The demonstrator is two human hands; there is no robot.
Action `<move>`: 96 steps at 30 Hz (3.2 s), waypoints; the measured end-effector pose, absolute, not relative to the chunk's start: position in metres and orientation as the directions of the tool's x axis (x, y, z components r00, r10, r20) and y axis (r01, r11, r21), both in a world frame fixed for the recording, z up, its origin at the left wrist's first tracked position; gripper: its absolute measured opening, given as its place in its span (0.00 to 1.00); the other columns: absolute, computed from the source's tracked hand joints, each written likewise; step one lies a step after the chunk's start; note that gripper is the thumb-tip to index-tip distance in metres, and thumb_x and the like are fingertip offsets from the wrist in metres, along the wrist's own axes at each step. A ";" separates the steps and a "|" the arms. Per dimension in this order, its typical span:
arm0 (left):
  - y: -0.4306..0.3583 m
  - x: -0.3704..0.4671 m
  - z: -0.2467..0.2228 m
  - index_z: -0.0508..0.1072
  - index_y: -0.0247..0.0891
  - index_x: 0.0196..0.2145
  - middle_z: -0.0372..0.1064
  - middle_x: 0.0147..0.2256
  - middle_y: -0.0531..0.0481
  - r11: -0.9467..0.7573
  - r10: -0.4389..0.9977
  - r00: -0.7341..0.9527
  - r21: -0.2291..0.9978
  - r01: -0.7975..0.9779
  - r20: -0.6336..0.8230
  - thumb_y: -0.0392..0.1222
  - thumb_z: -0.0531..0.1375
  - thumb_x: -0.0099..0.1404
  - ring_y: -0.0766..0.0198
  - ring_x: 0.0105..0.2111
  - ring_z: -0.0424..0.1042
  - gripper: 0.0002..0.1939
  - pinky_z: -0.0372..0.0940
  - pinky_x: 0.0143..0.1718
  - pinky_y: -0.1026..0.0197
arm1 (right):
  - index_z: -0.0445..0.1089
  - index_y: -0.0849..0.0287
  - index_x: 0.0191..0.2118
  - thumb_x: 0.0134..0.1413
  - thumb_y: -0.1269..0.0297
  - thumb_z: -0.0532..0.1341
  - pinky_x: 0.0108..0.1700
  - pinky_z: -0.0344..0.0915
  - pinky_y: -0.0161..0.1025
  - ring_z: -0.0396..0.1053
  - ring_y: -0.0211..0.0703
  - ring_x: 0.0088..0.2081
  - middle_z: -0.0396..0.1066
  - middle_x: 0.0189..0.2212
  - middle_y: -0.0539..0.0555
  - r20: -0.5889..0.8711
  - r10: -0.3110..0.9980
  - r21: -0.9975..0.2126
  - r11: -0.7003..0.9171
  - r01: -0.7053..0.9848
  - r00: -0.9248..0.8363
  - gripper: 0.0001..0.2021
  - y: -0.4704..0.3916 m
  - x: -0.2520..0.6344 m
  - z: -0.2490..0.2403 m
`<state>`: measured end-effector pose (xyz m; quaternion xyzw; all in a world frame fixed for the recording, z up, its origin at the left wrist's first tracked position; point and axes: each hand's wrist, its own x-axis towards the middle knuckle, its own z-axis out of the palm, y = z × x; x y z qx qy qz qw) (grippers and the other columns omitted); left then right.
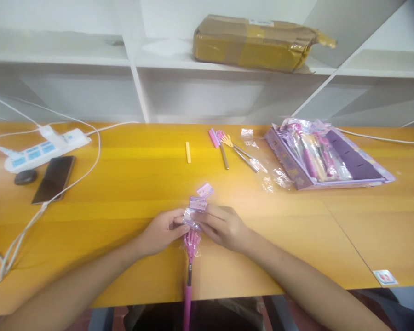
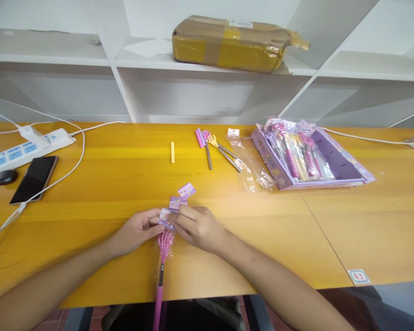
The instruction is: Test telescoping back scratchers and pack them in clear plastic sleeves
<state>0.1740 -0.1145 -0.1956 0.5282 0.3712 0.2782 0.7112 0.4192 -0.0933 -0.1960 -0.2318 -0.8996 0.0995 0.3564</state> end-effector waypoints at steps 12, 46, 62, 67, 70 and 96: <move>-0.112 0.171 -0.201 0.74 0.36 0.54 0.80 0.49 0.41 0.294 0.813 0.543 0.953 -0.071 -0.210 0.53 0.66 0.71 0.53 0.51 0.78 0.22 0.67 0.55 0.54 | 0.75 0.58 0.57 0.72 0.65 0.63 0.29 0.68 0.36 0.72 0.36 0.28 0.74 0.31 0.51 0.567 0.416 -0.153 0.901 0.406 -0.710 0.13 -0.089 0.424 -0.181; -0.110 0.174 -0.193 0.71 0.36 0.43 0.70 0.30 0.54 0.280 0.857 0.448 0.960 0.010 -0.254 0.55 0.68 0.68 0.67 0.28 0.68 0.20 0.61 0.32 0.65 | 0.72 0.58 0.53 0.75 0.66 0.56 0.37 0.68 0.38 0.70 0.39 0.32 0.74 0.33 0.52 0.436 0.408 -0.190 0.913 0.362 -0.802 0.10 -0.088 0.418 -0.182; -0.109 0.169 -0.201 0.73 0.35 0.50 0.77 0.42 0.47 0.239 0.856 0.468 0.971 0.023 -0.221 0.45 0.62 0.72 0.61 0.41 0.75 0.14 0.66 0.45 0.59 | 0.72 0.59 0.47 0.74 0.66 0.56 0.36 0.66 0.38 0.70 0.39 0.31 0.75 0.34 0.52 0.404 0.426 -0.217 0.904 0.368 -0.809 0.08 -0.084 0.426 -0.185; -0.107 0.167 -0.204 0.73 0.37 0.56 0.78 0.48 0.43 0.224 0.851 0.476 0.973 0.052 -0.221 0.46 0.61 0.74 0.56 0.46 0.77 0.17 0.67 0.50 0.56 | 0.72 0.56 0.55 0.73 0.68 0.56 0.40 0.68 0.36 0.73 0.38 0.35 0.78 0.39 0.53 0.293 0.490 -0.381 0.847 0.370 -0.821 0.11 -0.086 0.429 -0.185; -0.108 0.166 -0.205 0.75 0.37 0.56 0.79 0.48 0.43 0.213 0.850 0.477 0.974 0.081 -0.226 0.47 0.61 0.74 0.56 0.45 0.77 0.18 0.67 0.48 0.57 | 0.70 0.53 0.62 0.72 0.70 0.56 0.41 0.68 0.36 0.74 0.38 0.36 0.79 0.40 0.52 0.230 0.498 -0.442 0.819 0.366 -0.836 0.17 -0.087 0.428 -0.184; -0.111 0.171 -0.205 0.72 0.36 0.50 0.82 0.41 0.43 0.299 0.844 0.458 0.954 0.034 -0.281 0.48 0.64 0.72 0.55 0.41 0.83 0.15 0.73 0.48 0.53 | 0.70 0.58 0.35 0.70 0.69 0.55 0.32 0.57 0.33 0.64 0.34 0.26 0.69 0.26 0.48 0.204 0.771 -0.589 0.588 0.554 -0.603 0.10 -0.085 0.431 -0.169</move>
